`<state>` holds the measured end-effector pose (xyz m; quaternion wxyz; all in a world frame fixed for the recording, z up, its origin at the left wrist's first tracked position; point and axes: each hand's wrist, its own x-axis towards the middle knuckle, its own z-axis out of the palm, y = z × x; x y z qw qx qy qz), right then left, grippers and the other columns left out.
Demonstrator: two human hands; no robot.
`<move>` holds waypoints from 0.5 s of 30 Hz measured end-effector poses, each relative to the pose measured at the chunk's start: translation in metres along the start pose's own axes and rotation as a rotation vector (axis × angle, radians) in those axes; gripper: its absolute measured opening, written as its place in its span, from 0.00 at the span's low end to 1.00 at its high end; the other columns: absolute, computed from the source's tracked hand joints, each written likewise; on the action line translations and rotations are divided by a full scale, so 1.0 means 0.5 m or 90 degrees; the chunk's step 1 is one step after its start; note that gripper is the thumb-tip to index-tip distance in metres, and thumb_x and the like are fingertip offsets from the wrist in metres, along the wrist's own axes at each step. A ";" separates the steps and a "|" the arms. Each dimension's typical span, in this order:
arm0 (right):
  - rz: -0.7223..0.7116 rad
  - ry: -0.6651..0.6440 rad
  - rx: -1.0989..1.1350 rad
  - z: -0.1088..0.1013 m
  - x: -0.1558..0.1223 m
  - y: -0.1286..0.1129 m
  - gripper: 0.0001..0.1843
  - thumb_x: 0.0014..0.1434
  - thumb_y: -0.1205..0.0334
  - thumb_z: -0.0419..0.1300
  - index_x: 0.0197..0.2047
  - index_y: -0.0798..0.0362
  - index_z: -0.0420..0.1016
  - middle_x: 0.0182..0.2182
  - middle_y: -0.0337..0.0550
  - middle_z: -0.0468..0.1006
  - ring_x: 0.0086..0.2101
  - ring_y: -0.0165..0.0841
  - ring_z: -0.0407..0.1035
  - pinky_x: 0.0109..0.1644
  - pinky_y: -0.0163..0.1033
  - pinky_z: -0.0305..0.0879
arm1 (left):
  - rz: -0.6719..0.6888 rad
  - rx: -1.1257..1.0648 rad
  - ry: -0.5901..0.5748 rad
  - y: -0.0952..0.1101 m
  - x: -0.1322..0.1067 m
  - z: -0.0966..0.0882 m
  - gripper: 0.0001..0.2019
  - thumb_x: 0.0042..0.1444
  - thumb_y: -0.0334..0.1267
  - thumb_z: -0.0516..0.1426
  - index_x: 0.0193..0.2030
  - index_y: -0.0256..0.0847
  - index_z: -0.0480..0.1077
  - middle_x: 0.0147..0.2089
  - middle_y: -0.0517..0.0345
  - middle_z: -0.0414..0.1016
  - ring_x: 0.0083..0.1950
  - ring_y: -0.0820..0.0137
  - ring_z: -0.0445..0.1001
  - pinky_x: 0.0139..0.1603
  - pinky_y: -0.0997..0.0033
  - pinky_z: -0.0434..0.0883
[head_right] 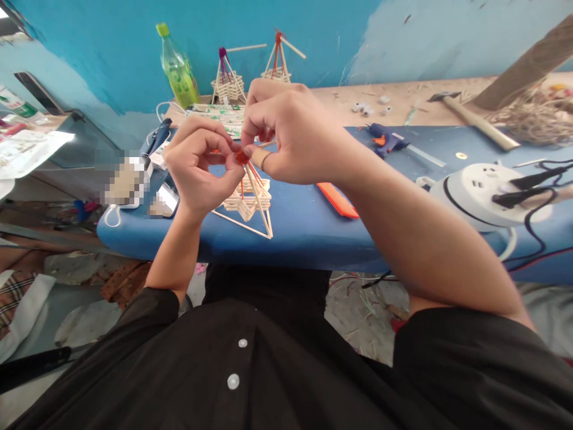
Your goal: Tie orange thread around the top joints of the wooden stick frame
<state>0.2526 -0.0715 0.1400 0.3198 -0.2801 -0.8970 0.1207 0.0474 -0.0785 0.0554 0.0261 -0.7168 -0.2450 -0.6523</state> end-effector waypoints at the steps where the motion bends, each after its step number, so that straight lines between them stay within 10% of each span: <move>1: 0.002 0.006 0.006 0.002 0.000 -0.001 0.07 0.54 0.65 0.70 0.33 0.45 0.77 0.43 0.44 0.78 0.39 0.38 0.72 0.47 0.50 0.72 | 0.009 -0.007 0.013 0.001 0.001 0.001 0.13 0.58 0.31 0.71 0.35 0.48 0.71 0.41 0.58 0.78 0.38 0.72 0.75 0.23 0.71 0.78; 15: 0.011 0.057 0.000 0.019 -0.006 -0.001 0.03 0.56 0.63 0.63 0.32 0.45 0.77 0.42 0.44 0.77 0.42 0.39 0.76 0.48 0.49 0.80 | -0.028 -0.019 -0.090 -0.038 -0.045 -0.011 0.14 0.67 0.40 0.71 0.55 0.49 0.75 0.48 0.57 0.83 0.50 0.64 0.80 0.43 0.57 0.83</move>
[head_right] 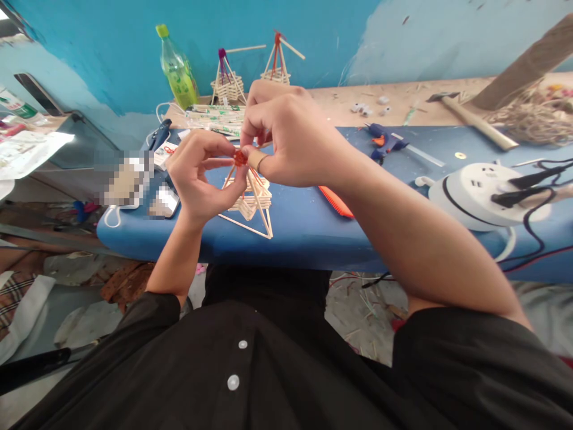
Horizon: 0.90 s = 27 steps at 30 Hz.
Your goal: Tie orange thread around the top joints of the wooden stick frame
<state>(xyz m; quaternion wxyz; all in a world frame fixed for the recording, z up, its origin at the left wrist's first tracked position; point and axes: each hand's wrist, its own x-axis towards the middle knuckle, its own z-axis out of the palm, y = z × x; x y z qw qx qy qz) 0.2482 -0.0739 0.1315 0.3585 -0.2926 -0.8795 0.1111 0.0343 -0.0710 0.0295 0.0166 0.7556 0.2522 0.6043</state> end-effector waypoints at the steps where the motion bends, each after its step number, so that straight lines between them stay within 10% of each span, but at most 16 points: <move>1: 0.002 0.000 0.000 0.000 0.000 0.000 0.03 0.57 0.64 0.63 0.32 0.45 0.77 0.42 0.44 0.77 0.42 0.39 0.76 0.48 0.49 0.80 | 0.003 0.016 0.004 -0.001 -0.002 0.003 0.12 0.68 0.40 0.70 0.54 0.50 0.75 0.47 0.57 0.83 0.51 0.63 0.80 0.43 0.56 0.83; 13: 0.028 -0.025 -0.002 -0.007 0.000 -0.008 0.06 0.57 0.65 0.68 0.32 0.46 0.76 0.44 0.47 0.78 0.42 0.40 0.75 0.50 0.52 0.80 | 0.062 0.149 0.117 0.072 0.019 0.008 0.04 0.72 0.34 0.63 0.43 0.46 0.78 0.39 0.60 0.82 0.40 0.70 0.82 0.39 0.66 0.83; 20: 0.031 -0.027 0.015 -0.007 0.003 -0.021 0.09 0.53 0.65 0.70 0.30 0.46 0.73 0.44 0.47 0.78 0.42 0.40 0.74 0.47 0.51 0.79 | -0.034 0.029 0.101 0.065 0.015 0.005 0.08 0.65 0.31 0.66 0.41 0.51 0.78 0.39 0.59 0.82 0.39 0.67 0.79 0.30 0.63 0.81; 27: 0.036 -0.017 0.006 -0.005 0.003 -0.022 0.11 0.52 0.68 0.70 0.30 0.46 0.71 0.45 0.45 0.78 0.42 0.39 0.73 0.45 0.50 0.78 | 0.047 0.045 0.118 0.063 0.016 0.002 0.05 0.67 0.31 0.62 0.41 0.46 0.77 0.39 0.58 0.83 0.40 0.68 0.82 0.35 0.67 0.81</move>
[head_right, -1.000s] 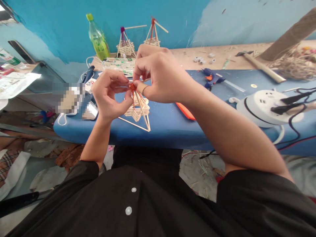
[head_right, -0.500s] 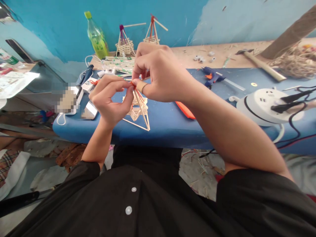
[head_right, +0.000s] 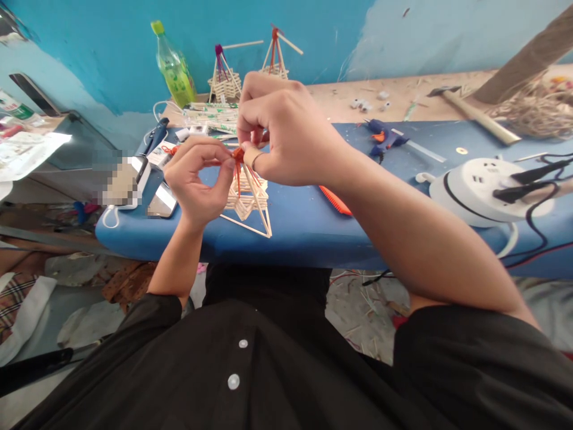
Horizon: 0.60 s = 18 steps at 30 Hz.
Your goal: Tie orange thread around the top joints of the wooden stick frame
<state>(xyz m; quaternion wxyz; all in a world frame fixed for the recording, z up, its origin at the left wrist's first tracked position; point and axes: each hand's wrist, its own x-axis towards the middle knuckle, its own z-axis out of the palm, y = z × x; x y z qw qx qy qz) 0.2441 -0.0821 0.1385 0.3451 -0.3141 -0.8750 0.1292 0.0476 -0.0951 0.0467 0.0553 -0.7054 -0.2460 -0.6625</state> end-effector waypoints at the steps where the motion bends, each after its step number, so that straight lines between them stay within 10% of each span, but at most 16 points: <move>1: -0.004 0.000 -0.004 0.000 -0.001 -0.001 0.11 0.52 0.68 0.70 0.30 0.46 0.72 0.45 0.46 0.78 0.43 0.39 0.73 0.45 0.49 0.78 | -0.007 0.013 -0.006 -0.002 -0.002 -0.001 0.05 0.67 0.32 0.62 0.41 0.47 0.77 0.39 0.58 0.83 0.40 0.68 0.82 0.35 0.66 0.81; 18: -0.125 0.036 -0.071 0.015 0.007 0.042 0.13 0.51 0.75 0.68 0.32 0.46 0.74 0.42 0.40 0.77 0.37 0.33 0.73 0.36 0.42 0.77 | 0.032 -0.073 0.007 -0.037 -0.023 0.003 0.04 0.75 0.40 0.62 0.46 0.48 0.78 0.42 0.57 0.83 0.43 0.66 0.83 0.45 0.58 0.84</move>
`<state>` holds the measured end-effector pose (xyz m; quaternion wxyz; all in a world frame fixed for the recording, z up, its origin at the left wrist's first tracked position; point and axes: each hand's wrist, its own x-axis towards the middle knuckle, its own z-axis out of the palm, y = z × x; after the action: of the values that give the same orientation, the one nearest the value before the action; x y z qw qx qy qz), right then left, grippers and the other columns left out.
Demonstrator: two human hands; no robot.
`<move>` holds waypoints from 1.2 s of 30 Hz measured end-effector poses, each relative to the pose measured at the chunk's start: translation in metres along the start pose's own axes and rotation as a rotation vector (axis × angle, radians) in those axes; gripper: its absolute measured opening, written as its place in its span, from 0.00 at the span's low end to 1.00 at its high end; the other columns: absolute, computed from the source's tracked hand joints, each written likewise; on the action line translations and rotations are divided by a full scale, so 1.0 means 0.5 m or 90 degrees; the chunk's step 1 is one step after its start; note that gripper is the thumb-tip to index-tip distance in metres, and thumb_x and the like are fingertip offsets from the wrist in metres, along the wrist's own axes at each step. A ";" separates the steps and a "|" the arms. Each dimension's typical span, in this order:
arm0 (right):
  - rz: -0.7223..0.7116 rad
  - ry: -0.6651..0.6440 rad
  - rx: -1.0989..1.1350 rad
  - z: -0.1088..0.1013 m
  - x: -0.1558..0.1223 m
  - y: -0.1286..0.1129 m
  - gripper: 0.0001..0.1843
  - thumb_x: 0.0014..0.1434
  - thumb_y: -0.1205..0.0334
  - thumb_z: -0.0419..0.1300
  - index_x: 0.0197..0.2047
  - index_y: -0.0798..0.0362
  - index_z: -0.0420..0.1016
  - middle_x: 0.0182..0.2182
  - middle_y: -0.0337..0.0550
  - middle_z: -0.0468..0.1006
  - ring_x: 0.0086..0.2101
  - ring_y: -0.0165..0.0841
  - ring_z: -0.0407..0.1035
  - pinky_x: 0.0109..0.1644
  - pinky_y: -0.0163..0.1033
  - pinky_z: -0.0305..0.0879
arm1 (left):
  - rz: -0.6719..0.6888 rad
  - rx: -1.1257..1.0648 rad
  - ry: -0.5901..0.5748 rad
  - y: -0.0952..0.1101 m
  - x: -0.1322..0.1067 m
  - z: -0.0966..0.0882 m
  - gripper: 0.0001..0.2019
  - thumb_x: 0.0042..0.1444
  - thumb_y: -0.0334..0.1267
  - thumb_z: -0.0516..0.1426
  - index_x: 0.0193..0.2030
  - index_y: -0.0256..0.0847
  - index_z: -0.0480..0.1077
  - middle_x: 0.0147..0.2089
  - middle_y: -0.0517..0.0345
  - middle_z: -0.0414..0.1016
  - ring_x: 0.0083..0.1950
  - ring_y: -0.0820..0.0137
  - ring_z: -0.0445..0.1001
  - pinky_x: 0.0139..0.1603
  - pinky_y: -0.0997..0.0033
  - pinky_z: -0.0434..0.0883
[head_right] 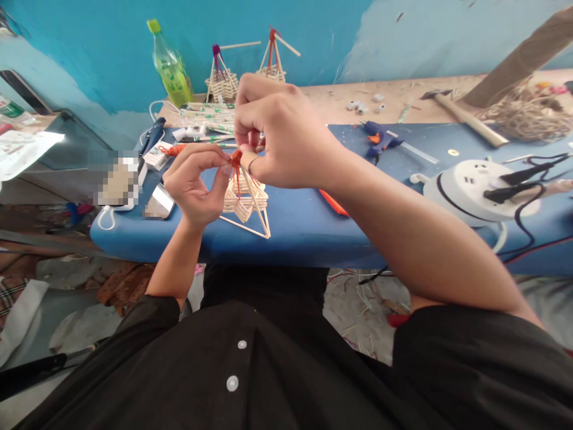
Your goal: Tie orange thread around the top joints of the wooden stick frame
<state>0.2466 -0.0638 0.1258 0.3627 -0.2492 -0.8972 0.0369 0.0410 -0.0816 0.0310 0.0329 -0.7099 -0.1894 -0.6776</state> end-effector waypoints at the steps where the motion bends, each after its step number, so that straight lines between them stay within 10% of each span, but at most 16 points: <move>1: 0.006 -0.007 0.000 0.000 0.000 -0.002 0.13 0.51 0.75 0.69 0.32 0.46 0.74 0.42 0.40 0.77 0.37 0.33 0.73 0.37 0.42 0.77 | -0.018 0.000 -0.016 -0.007 -0.006 -0.002 0.04 0.76 0.41 0.62 0.46 0.49 0.78 0.43 0.56 0.83 0.44 0.66 0.83 0.46 0.56 0.84; 12: 0.013 0.016 -0.043 -0.007 -0.015 0.001 0.08 0.60 0.69 0.71 0.38 0.45 0.80 0.42 0.41 0.78 0.42 0.36 0.76 0.49 0.49 0.81 | -0.074 -0.019 0.004 0.010 -0.016 -0.004 0.01 0.72 0.38 0.64 0.47 0.48 0.80 0.43 0.59 0.83 0.45 0.69 0.84 0.40 0.67 0.86; 20: 0.068 0.383 -0.029 0.069 -0.153 -0.031 0.07 0.68 0.60 0.65 0.48 0.45 0.84 0.37 0.41 0.78 0.38 0.36 0.75 0.45 0.48 0.78 | -0.241 0.030 -0.083 0.021 -0.070 -0.070 0.29 0.61 0.60 0.73 0.60 0.44 0.79 0.62 0.46 0.85 0.64 0.54 0.86 0.58 0.55 0.88; 25: 0.196 0.321 0.127 0.158 -0.221 -0.017 0.24 0.68 0.42 0.69 0.61 0.43 0.81 0.55 0.50 0.81 0.52 0.46 0.80 0.50 0.53 0.84 | -0.318 0.086 -0.220 0.020 -0.104 -0.067 0.53 0.47 0.74 0.76 0.73 0.44 0.73 0.73 0.37 0.80 0.69 0.47 0.84 0.59 0.53 0.87; 36: 0.216 0.214 0.266 0.208 -0.223 -0.013 0.30 0.64 0.37 0.74 0.61 0.46 0.82 0.63 0.57 0.81 0.62 0.52 0.78 0.56 0.58 0.88 | -0.323 0.073 -0.207 0.052 -0.102 -0.043 0.41 0.53 0.70 0.75 0.64 0.41 0.81 0.62 0.43 0.87 0.61 0.52 0.88 0.70 0.52 0.83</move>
<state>0.2425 -0.1105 -0.0196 0.5380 -0.3177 -0.7434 0.2388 0.0283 -0.1238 -0.0115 -0.1283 -0.7361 -0.4015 -0.5296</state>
